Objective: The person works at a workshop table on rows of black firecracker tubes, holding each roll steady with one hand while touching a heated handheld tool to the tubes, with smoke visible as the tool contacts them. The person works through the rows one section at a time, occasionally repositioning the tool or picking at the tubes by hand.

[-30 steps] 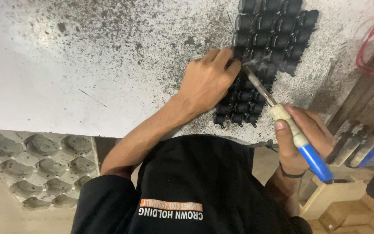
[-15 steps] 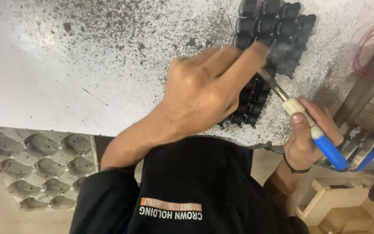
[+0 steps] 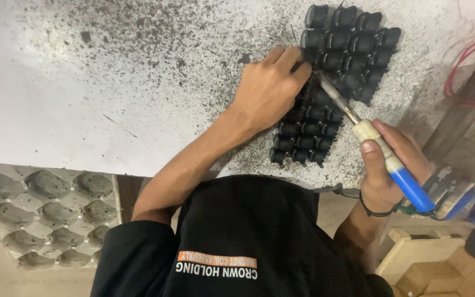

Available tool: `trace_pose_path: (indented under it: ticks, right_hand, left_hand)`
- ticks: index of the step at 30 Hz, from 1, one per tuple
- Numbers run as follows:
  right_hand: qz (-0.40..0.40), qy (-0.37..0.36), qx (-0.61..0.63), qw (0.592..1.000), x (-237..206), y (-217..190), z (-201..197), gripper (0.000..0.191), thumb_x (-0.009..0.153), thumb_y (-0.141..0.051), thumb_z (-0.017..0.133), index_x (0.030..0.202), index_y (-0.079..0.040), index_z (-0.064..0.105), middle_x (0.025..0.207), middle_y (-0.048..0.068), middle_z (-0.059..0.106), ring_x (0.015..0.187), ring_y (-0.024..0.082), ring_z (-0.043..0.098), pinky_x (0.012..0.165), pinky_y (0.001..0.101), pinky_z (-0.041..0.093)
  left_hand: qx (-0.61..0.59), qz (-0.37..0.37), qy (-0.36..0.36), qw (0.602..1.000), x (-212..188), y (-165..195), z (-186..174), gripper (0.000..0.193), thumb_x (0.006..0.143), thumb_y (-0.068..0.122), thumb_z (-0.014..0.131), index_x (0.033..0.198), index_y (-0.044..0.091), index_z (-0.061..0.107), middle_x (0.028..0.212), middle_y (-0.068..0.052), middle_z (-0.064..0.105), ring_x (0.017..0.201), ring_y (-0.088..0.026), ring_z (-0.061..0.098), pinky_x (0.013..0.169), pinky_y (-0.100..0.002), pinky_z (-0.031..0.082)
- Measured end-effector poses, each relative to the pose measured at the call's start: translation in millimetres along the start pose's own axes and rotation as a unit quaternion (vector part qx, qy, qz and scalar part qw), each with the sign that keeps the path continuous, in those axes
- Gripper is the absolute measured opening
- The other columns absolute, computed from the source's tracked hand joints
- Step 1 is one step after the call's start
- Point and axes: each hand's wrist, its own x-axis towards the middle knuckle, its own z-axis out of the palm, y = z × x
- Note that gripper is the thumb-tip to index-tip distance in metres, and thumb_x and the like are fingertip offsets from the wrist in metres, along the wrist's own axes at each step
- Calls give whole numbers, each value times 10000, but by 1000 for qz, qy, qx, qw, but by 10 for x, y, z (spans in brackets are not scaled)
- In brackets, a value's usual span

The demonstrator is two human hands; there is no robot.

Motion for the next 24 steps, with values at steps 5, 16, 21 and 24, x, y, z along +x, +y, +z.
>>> trace_pose_path:
  ticks: [5, 16, 21, 24]
  right_hand:
    - [-37, -74, -80, 993, 192, -300, -40, 270, 1010, -75, 778, 1214, 84, 699, 1073, 215, 710, 931, 241, 716, 820, 263, 557]
    - [13, 46, 82, 995, 210, -77, -51, 289, 1004, -89, 746, 1242, 70, 712, 1118, 190, 734, 1012, 244, 733, 946, 285, 583]
    - [13, 88, 179, 980, 144, 321, 65, 267, 982, -63, 765, 1191, 88, 694, 1122, 189, 719, 988, 238, 696, 900, 299, 570]
    - [-3, 69, 152, 986, 135, 394, 22, 288, 1006, -58, 767, 1236, 100, 697, 1157, 195, 710, 1022, 228, 683, 945, 285, 549]
  left_hand:
    - [-7, 4, -12, 1000, -9, 22, 77, 218, 793, 4, 695, 1003, 26, 746, 1009, -94, 625, 934, -251, 662, 648, -373, 599]
    - [-31, 15, -70, 997, 133, 316, -648, 203, 981, -59, 570, 1131, 27, 675, 767, -69, 647, 498, -136, 585, 346, -329, 424]
    - [-26, 76, 176, 981, 406, 363, -1108, 191, 1007, 25, 663, 1178, 98, 622, 881, 11, 645, 708, -152, 646, 538, -342, 512]
    - [9, 61, 127, 990, 642, 162, -696, 267, 895, 31, 691, 1157, 53, 646, 1001, -40, 622, 928, -258, 662, 644, -351, 578]
